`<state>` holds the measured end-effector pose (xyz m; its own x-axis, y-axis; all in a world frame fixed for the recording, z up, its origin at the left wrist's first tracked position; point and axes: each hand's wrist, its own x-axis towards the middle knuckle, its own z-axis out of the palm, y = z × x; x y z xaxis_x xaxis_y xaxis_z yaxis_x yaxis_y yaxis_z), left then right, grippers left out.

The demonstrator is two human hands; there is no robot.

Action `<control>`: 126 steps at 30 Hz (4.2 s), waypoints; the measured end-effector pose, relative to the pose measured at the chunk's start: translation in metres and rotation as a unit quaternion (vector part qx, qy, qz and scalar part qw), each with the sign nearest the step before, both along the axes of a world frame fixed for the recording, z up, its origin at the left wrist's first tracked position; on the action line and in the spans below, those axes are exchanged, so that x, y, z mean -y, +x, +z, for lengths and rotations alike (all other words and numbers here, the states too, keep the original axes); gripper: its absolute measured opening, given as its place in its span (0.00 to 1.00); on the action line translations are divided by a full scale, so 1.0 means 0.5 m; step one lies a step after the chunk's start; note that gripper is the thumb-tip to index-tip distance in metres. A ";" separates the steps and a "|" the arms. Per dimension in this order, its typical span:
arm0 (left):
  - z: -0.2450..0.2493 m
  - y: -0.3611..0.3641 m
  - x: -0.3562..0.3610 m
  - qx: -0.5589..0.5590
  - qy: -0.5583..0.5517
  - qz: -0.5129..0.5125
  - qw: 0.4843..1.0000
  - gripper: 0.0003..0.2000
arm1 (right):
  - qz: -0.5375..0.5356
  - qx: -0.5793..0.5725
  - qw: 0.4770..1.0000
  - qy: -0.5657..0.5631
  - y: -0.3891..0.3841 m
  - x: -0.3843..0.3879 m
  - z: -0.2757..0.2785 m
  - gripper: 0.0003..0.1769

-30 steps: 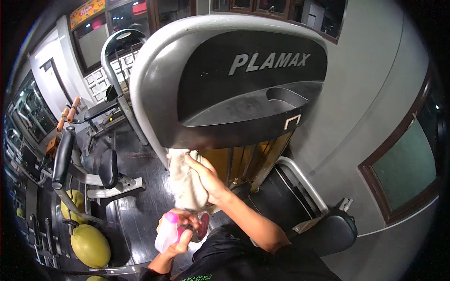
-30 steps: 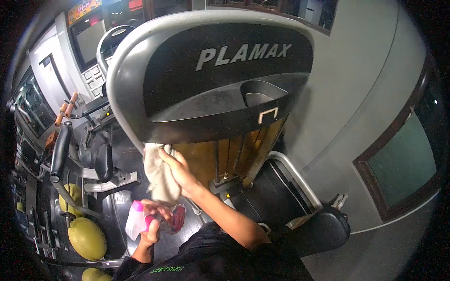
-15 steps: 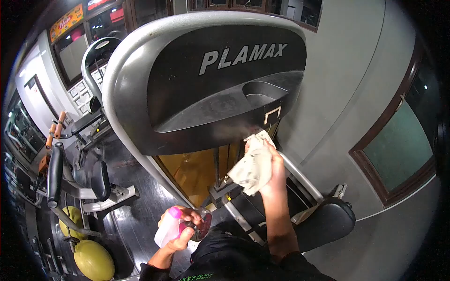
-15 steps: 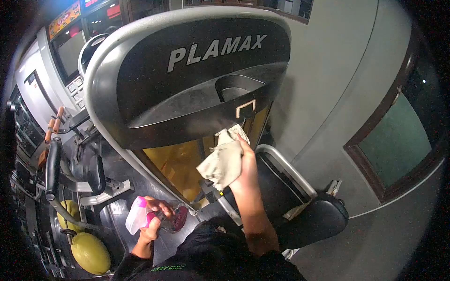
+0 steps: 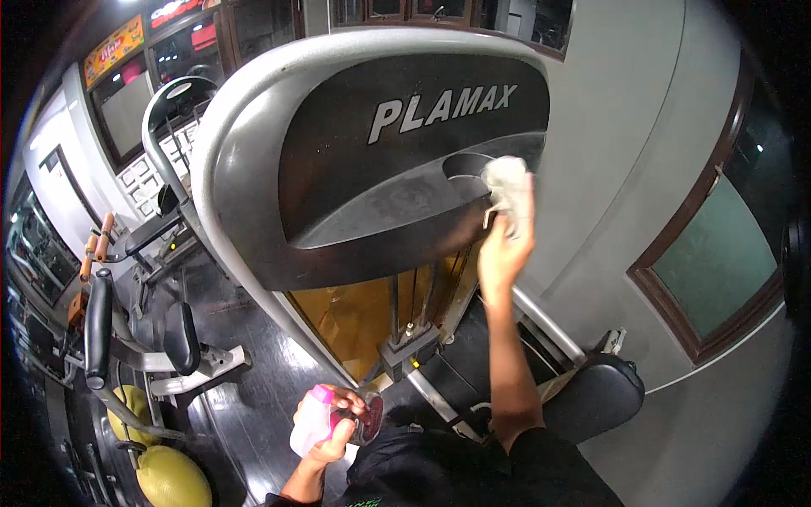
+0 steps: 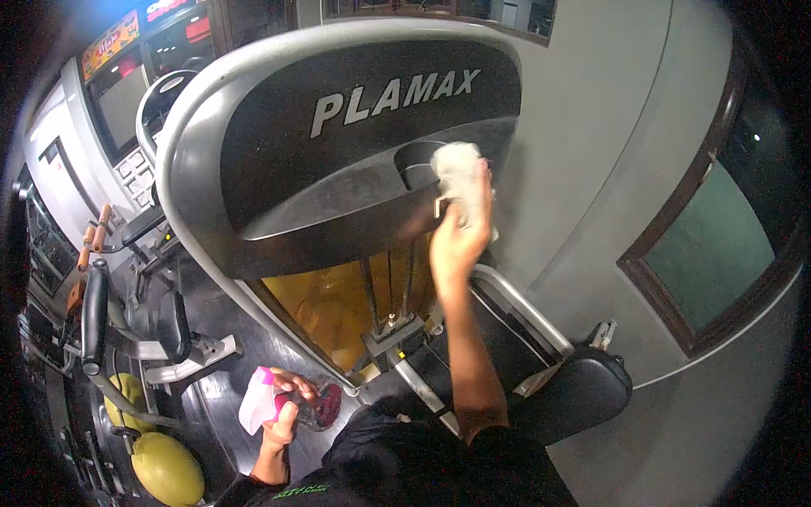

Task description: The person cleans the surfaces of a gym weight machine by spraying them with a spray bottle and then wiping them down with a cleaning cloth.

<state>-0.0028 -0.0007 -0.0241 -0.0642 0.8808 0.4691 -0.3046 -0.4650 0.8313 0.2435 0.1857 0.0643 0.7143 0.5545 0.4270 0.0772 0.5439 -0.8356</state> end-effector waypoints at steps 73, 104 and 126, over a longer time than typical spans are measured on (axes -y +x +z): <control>-0.011 -0.086 -0.030 0.004 -0.015 -0.124 0.992 0.14 | 0.169 0.650 0.739 0.054 -0.121 0.078 0.230 0.15; -0.013 -0.044 -0.035 0.065 0.005 -0.096 0.993 0.13 | 0.018 0.406 0.912 -0.051 -0.122 0.027 0.186 0.12; 0.019 0.016 -0.088 0.099 -0.033 -0.006 0.995 0.13 | 0.067 0.485 0.872 -0.014 -0.105 0.016 0.185 0.11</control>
